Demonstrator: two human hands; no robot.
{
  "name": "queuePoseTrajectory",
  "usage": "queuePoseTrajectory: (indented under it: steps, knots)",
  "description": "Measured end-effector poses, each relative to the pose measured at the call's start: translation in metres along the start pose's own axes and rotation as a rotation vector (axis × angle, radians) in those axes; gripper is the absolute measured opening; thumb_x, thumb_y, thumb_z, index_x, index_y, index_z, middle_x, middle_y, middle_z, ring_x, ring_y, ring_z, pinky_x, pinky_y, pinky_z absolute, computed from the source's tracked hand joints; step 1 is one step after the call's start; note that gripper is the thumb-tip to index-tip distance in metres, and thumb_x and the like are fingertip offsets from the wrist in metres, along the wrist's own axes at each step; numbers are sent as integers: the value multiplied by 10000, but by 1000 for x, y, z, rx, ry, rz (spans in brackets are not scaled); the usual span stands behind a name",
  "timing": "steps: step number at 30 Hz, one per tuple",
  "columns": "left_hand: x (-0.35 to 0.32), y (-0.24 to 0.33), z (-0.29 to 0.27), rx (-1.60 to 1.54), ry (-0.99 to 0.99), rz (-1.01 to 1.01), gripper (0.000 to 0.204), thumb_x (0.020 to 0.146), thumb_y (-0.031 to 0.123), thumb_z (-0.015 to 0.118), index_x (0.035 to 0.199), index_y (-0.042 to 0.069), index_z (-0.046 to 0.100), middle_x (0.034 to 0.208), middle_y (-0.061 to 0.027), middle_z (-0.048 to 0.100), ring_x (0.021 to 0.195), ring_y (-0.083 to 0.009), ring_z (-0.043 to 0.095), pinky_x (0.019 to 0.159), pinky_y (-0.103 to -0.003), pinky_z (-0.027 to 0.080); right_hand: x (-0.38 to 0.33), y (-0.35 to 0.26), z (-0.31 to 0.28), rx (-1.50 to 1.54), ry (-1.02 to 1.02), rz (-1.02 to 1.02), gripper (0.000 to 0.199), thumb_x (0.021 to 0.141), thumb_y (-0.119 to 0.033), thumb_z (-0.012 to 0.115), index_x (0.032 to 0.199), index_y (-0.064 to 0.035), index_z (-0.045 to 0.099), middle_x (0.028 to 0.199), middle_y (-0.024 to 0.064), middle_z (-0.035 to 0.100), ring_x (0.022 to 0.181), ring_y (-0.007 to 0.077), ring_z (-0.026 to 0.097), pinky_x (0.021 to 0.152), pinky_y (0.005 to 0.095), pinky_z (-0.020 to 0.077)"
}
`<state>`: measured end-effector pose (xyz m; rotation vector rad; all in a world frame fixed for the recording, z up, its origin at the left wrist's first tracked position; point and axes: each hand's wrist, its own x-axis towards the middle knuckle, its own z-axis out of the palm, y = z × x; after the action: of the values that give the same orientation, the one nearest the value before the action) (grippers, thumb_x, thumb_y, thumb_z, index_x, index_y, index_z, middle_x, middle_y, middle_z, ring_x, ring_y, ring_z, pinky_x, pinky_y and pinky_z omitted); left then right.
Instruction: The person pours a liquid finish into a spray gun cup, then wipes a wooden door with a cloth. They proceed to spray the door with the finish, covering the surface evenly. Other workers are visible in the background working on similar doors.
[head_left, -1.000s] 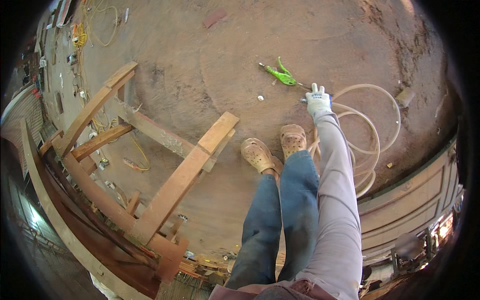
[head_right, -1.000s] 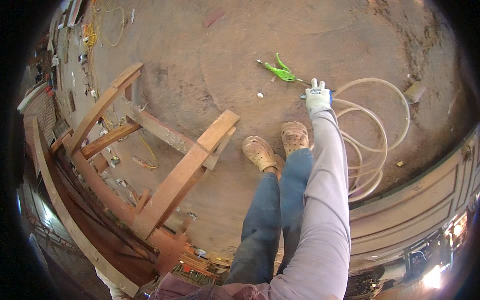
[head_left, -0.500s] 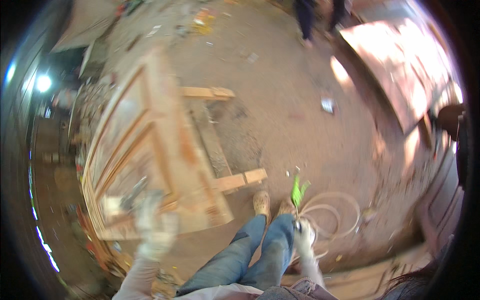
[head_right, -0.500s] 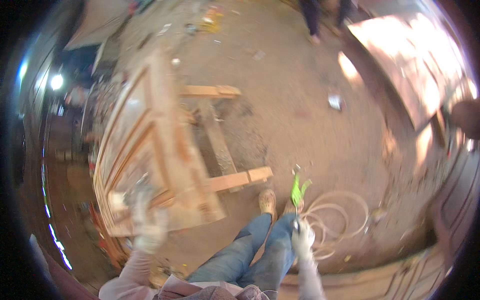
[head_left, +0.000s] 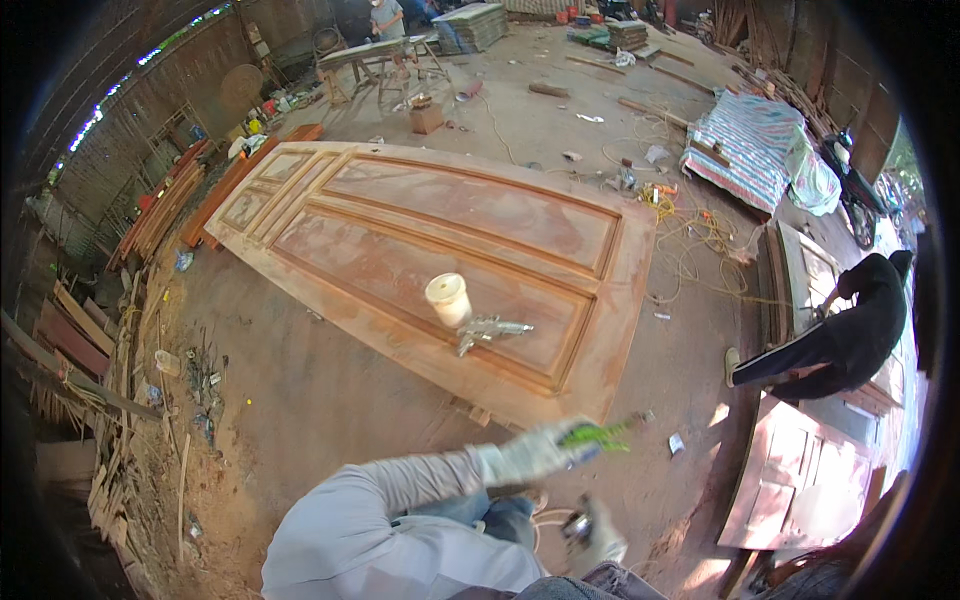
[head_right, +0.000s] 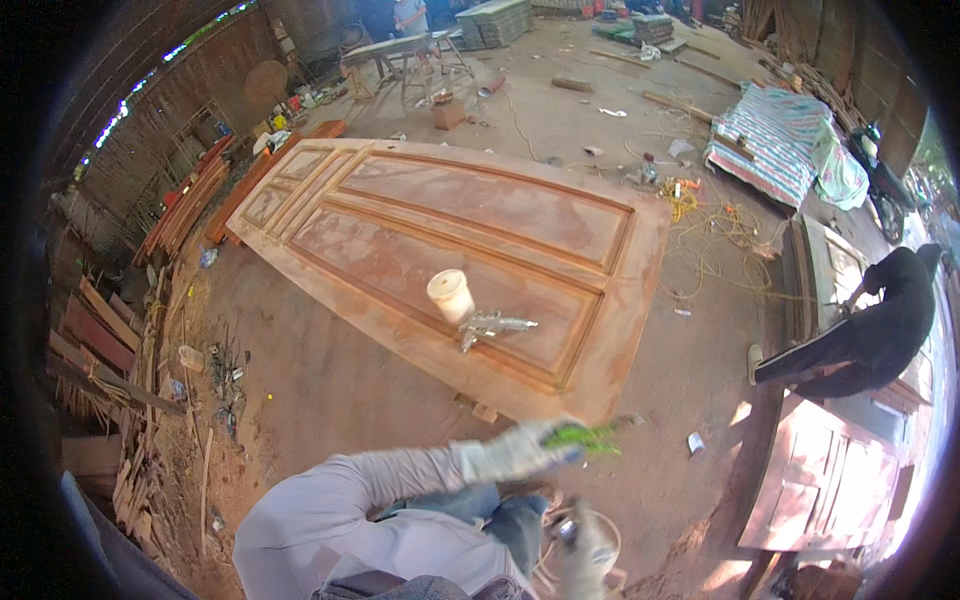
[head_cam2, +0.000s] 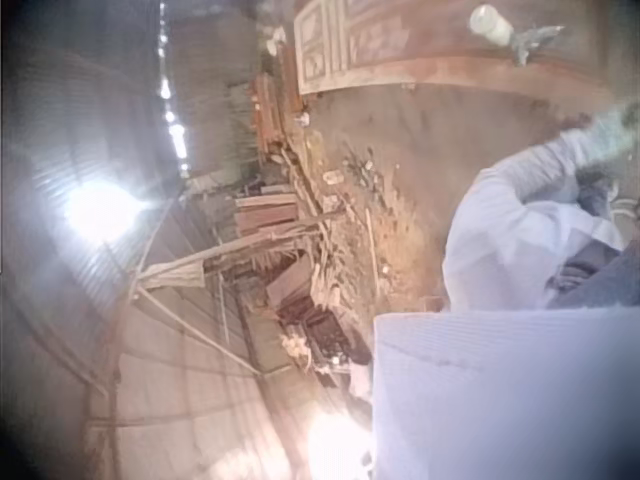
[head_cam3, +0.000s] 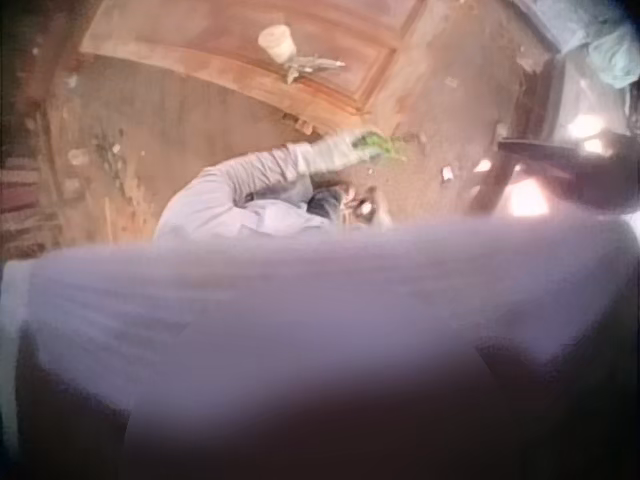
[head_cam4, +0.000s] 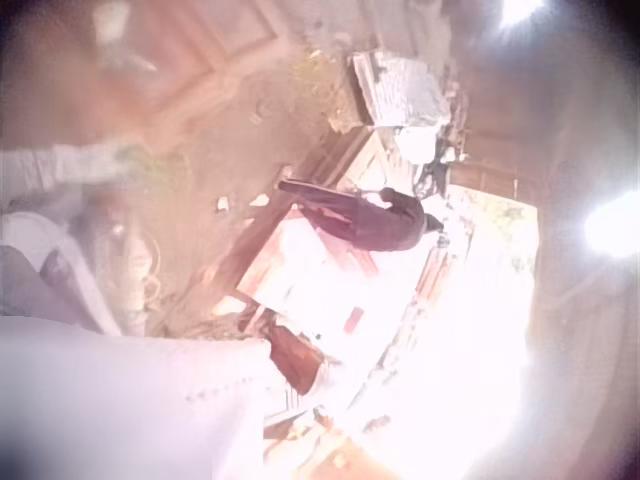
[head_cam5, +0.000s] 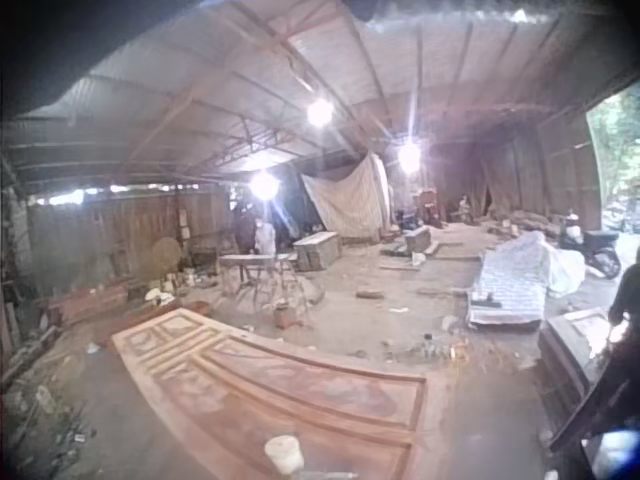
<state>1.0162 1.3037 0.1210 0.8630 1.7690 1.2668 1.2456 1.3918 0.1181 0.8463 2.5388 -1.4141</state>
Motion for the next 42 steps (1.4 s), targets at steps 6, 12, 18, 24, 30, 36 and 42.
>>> queuePoseTrajectory:
  steps: [6,12,18,24,30,36,42]
  knots:
    - [-113,55,-149,26,-38,62,251,992,259,675,1137,57,642,860,-45,695,796,-73,615,718,-309,513,16,-135,-19,195,267,-442,552,832,-30,689,1370,-2,568,1000,163,726,945,290,732,812,342,563]
    - [-214,62,-226,195,-47,-41,220,968,216,680,1110,50,662,754,-22,672,671,-66,583,624,-282,484,17,-230,37,-171,273,-704,545,809,-91,708,1346,-74,618,915,121,706,769,326,684,658,410,540]
    - [-284,50,-291,387,-146,32,235,949,255,704,1067,56,663,676,-77,629,581,-148,609,574,-306,472,-5,-291,97,-252,34,-654,523,803,-108,723,1320,-89,647,897,139,720,789,333,703,676,398,550]
    - [-321,57,-324,508,-438,13,266,926,291,733,1042,62,664,716,-127,655,593,-230,638,576,-337,491,-45,-309,144,-482,119,-863,505,760,-399,798,1212,-189,718,630,1,583,487,149,584,394,334,409]
    - [-338,52,-333,381,-513,-85,242,918,259,741,1057,67,690,727,-119,674,623,-182,662,593,-327,494,-64,-314,162,-315,85,-836,495,783,-361,795,1183,-86,697,731,51,674,532,198,641,426,328,463]
    - [-346,58,-323,408,-535,-42,278,922,331,738,1029,78,691,740,-141,679,650,-266,687,601,-354,509,-71,-323,156,-394,-138,-797,482,790,-350,787,1176,-79,686,762,63,696,567,230,655,488,363,494]
    - [-321,45,-314,429,-599,34,309,910,380,739,998,89,685,736,-147,673,686,-334,687,592,-403,520,-72,-324,151,-293,-62,-575,501,782,-355,797,1196,-89,702,731,50,688,554,230,654,453,359,472]
